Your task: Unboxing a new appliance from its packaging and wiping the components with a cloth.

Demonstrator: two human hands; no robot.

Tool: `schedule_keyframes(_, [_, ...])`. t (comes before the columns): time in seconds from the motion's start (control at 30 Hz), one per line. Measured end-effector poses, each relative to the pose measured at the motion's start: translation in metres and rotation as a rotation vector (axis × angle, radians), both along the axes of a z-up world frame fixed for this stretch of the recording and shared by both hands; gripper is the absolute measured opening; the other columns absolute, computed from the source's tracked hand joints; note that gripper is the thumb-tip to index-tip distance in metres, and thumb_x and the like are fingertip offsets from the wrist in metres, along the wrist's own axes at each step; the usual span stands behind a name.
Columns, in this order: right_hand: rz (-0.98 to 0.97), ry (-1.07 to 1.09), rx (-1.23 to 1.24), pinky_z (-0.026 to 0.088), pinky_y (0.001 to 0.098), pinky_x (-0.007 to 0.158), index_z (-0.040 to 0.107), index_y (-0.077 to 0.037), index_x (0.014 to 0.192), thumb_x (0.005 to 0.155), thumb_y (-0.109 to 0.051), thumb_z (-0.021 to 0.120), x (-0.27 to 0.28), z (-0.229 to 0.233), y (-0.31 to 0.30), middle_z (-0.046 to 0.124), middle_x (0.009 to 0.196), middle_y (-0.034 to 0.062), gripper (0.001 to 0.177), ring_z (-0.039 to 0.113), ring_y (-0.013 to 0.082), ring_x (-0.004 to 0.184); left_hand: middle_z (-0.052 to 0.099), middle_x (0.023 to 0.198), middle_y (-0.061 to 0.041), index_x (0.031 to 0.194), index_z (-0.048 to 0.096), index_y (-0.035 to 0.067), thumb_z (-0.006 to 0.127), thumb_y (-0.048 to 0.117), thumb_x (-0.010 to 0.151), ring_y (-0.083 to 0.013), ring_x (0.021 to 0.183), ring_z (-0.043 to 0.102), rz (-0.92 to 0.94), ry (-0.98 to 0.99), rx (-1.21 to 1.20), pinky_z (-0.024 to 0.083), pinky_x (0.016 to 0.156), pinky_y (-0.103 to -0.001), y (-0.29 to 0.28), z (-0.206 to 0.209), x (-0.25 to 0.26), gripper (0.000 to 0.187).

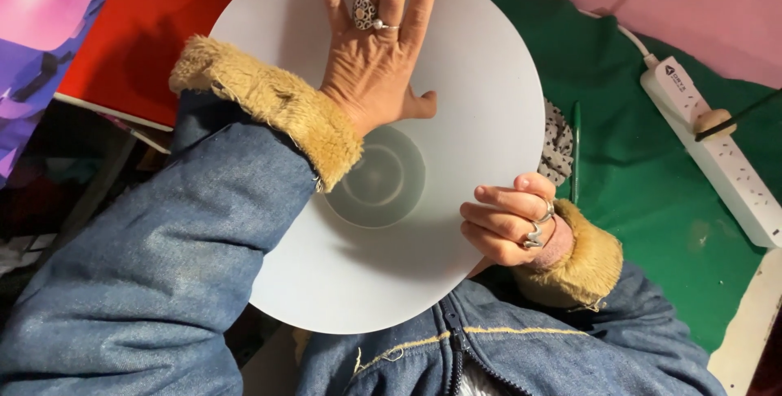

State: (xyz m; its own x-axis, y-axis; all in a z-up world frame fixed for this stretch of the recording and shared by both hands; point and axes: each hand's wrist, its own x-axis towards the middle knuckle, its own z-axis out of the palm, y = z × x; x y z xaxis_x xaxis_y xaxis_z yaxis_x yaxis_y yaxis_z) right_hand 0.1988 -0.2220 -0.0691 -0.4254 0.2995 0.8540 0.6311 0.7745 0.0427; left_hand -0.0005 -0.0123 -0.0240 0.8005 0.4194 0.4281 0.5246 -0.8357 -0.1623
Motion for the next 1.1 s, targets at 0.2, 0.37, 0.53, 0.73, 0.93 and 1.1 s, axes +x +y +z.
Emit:
schedule_keyframes(0.2, [-0.004,-0.015,-0.003,0.033,0.0444,0.108,0.066,-0.02,0.104,0.091,-0.008,0.068,-0.0001,-0.002,-0.0002,0.072,0.112,-0.0016,0.018,0.061,0.0191,0.114,-0.003,0.165,-0.019,0.162,-0.009,0.002,0.09,0.066,0.07,-0.04,0.162,0.001,0.014,-0.015,-0.011,-0.002,0.123,-0.079,-0.0018,-0.0007,0.0009,0.15])
schedule_keyframes(0.37, [0.0,-0.007,-0.004,0.033,0.0445,0.108,0.066,-0.02,0.104,0.091,-0.008,0.067,0.0001,-0.0027,-0.0012,0.072,0.112,-0.0014,0.018,0.061,0.0193,0.114,-0.003,0.164,-0.019,0.163,-0.01,0.001,0.088,0.061,0.068,-0.0401,0.159,0.002,0.012,-0.031,0.009,-0.003,0.123,-0.08,-0.0029,-0.0016,0.0007,0.149])
schedule_keyframes(0.53, [0.006,-0.016,-0.013,0.033,0.0449,0.108,0.066,-0.02,0.104,0.091,-0.008,0.068,0.0018,-0.0013,-0.0014,0.072,0.112,-0.001,0.018,0.061,0.0196,0.115,-0.003,0.165,-0.019,0.163,-0.01,0.001,0.087,0.06,0.071,-0.039,0.157,0.002,0.013,-0.023,0.012,-0.003,0.12,-0.077,-0.0019,-0.0027,-0.0012,0.147])
schedule_keyframes(0.73, [0.028,-0.02,0.0,0.033,0.0445,0.107,0.066,-0.019,0.103,0.091,-0.01,0.068,0.003,-0.001,0.0007,0.073,0.111,-0.0005,0.015,0.061,0.0195,0.115,0.0,0.165,-0.019,0.163,-0.006,-0.001,0.086,0.06,0.073,-0.0387,0.157,0.004,0.0,-0.017,0.007,-0.003,0.123,-0.08,-0.0048,0.0047,0.0017,0.142])
schedule_keyframes(0.93, [0.033,-0.015,0.001,0.033,0.0452,0.107,0.066,-0.019,0.103,0.092,-0.01,0.069,0.0024,-0.0031,0.0008,0.073,0.111,-0.0004,0.015,0.061,0.0197,0.115,0.0,0.165,-0.019,0.163,-0.005,-0.001,0.086,0.058,0.072,-0.0386,0.157,0.004,0.013,-0.034,-0.001,-0.003,0.119,-0.078,-0.0033,-0.0002,0.0011,0.142])
schedule_keyframes(1.1, [0.026,-0.024,-0.004,0.033,0.045,0.107,0.066,-0.019,0.103,0.091,-0.009,0.068,0.0021,-0.0023,0.0005,0.073,0.111,-0.0003,0.016,0.061,0.0198,0.115,0.001,0.164,-0.019,0.163,-0.004,-0.001,0.087,0.057,0.071,-0.0385,0.157,0.005,0.026,-0.024,0.003,-0.003,0.123,-0.079,-0.0054,0.0028,0.0025,0.142])
